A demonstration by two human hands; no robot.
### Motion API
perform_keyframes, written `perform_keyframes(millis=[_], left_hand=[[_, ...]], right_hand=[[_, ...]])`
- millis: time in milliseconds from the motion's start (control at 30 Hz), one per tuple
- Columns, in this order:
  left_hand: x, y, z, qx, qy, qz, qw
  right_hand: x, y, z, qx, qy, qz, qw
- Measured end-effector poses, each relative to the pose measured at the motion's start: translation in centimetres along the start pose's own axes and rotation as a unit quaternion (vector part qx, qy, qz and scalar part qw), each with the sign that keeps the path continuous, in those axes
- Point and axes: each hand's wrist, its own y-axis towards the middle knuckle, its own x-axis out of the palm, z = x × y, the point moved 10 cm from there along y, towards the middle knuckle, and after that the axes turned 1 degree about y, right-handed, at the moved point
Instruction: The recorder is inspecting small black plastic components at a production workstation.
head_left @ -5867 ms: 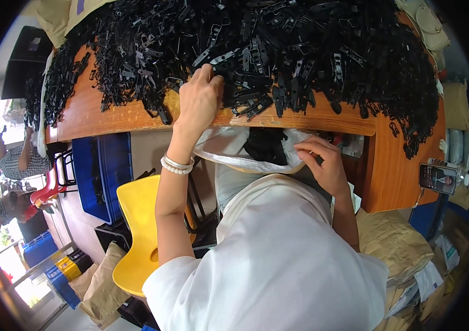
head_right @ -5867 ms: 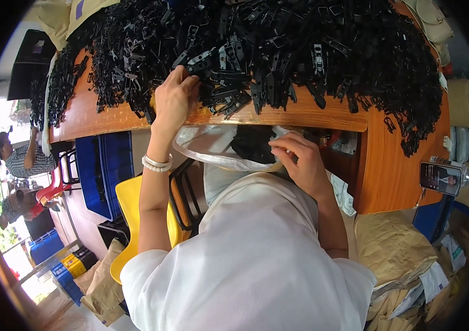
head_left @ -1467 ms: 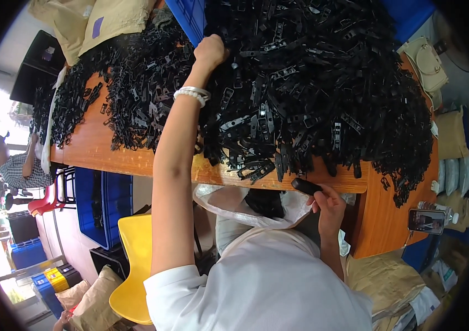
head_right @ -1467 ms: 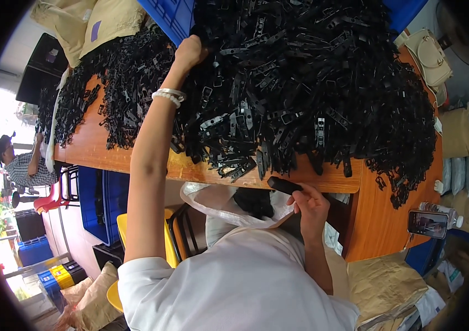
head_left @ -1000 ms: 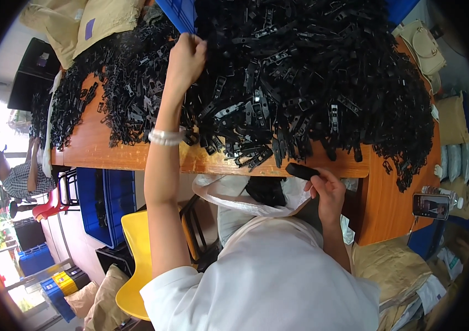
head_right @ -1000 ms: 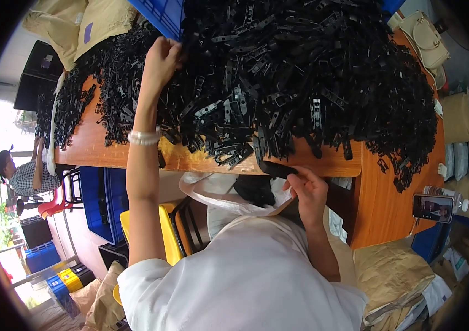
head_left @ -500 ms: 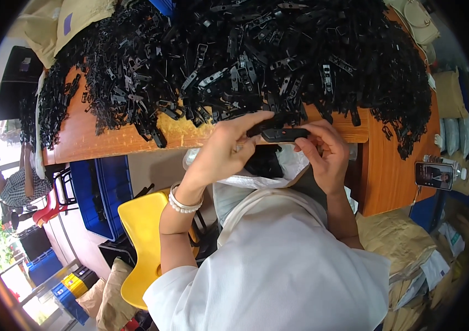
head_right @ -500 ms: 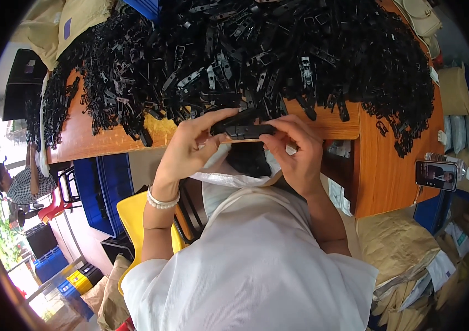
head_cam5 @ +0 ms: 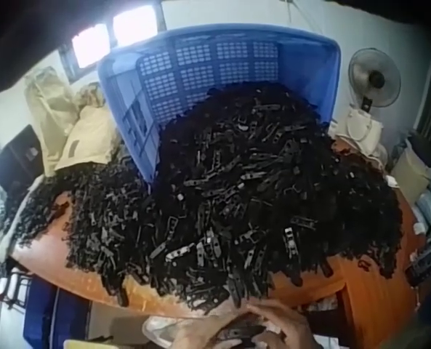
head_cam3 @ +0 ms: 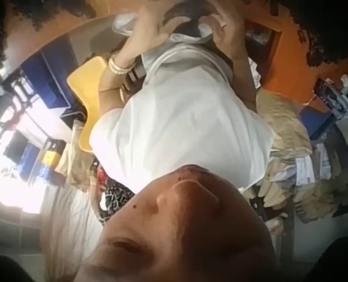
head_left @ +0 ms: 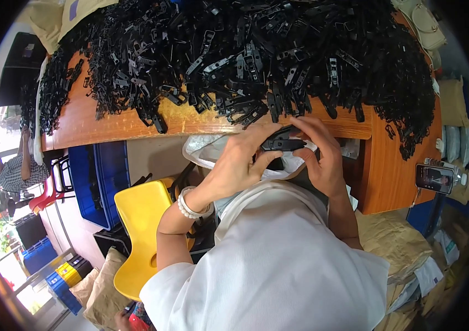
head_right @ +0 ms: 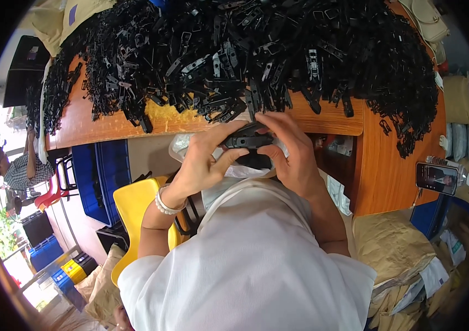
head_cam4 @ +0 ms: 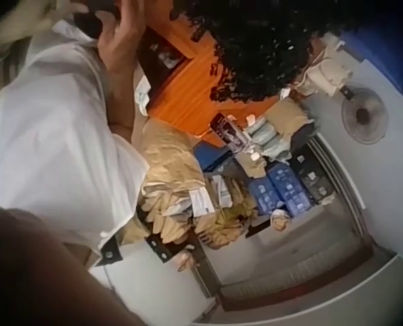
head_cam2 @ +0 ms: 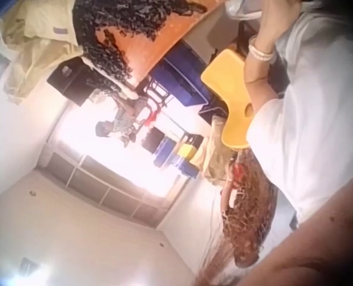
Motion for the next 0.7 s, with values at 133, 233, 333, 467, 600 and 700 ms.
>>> perform_keyframes(millis=[133, 233, 333, 467, 600, 700], left_hand=[[0.0, -1.3, 0.0, 0.030, 0.013, 0.009, 0.999], [0.3, -1.7, -0.7, 0.007, -0.005, -0.010, 1.000], [0.7, -1.9, -1.8, -0.048, -0.082, -0.041, 0.995], [1.6, -1.3, -1.6, 0.036, -0.044, -0.024, 0.998], [0.3, 0.7, -1.2, 0.147, 0.095, 0.046, 0.983], [1.0, 2.6, -2.4, 0.101, 0.177, 0.050, 0.978]], right_hand=[[0.5, -0.6, -0.6, -0.024, -0.050, -0.012, 0.998], [0.5, -1.1, 0.1, 0.002, -0.048, -0.013, 0.999], [0.7, -1.1, 0.0, -0.002, -0.019, -0.020, 1.000], [0.1, -2.1, 2.2, 0.068, 0.055, -0.005, 0.996], [0.5, -3.2, 4.3, 0.124, -0.036, -0.027, 0.991], [0.6, -4.2, 5.4, 0.107, -0.011, -0.068, 0.992]])
